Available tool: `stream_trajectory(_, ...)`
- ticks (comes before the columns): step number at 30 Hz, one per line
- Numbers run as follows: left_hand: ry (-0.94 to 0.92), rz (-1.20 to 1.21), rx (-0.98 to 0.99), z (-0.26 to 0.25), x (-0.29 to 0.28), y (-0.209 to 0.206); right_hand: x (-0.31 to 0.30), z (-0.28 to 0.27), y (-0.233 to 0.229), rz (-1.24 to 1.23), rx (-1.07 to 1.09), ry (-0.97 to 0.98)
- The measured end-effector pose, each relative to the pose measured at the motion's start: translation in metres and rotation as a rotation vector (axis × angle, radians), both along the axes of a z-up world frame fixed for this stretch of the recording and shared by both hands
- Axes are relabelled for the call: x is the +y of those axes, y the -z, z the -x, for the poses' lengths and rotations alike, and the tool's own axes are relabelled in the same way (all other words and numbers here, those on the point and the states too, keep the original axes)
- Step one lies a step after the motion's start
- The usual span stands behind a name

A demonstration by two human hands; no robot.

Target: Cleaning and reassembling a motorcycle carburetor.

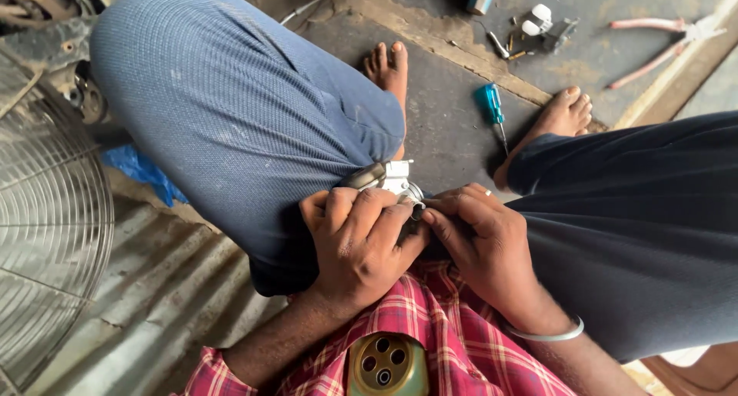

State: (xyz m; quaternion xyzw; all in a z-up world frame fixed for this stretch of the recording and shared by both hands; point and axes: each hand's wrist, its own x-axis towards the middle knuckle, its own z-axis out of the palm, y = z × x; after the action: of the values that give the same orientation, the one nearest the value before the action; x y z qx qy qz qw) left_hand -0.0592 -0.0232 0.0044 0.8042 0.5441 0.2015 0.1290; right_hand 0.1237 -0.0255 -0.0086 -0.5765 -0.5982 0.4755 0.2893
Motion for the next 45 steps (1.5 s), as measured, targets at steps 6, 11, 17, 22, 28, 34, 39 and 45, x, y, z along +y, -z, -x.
stream_trajectory(6, -0.029, -0.015, -0.017, 0.008, -0.004, 0.003, 0.024, -0.003, -0.011, 0.163, -0.069, -0.155)
stream_trajectory(11, -0.033, 0.014, -0.031, 0.008, -0.005, 0.001, 0.023, -0.005, -0.014, -0.015, -0.041, -0.278)
stream_trajectory(17, -0.036, 0.047, -0.047, 0.012, -0.013, 0.005, 0.023, -0.010, -0.008, -0.316, -0.054, -0.394)
stream_trajectory(22, -0.021, 0.060, -0.050, 0.019, -0.016, 0.001, 0.026, -0.013, -0.010, -0.460, -0.110, -0.488)
stream_trajectory(28, -0.015, 0.059, -0.022, 0.023, -0.018, -0.002, 0.048, -0.016, -0.015, -0.590, -0.145, -0.651)
stream_trajectory(34, -0.001, 0.073, -0.077, 0.025, -0.019, 0.000, 0.077, -0.023, -0.011, -0.941, -0.143, -0.994)
stream_trajectory(39, -0.003, 0.050, -0.200, 0.031, -0.025, 0.007, 0.081, -0.022, -0.005, -0.978, -0.096, -1.026)
stream_trajectory(45, 0.052, 0.064, -0.205, 0.029, -0.017, 0.004, 0.073, -0.030, 0.002, -0.907, -0.104, -0.977)
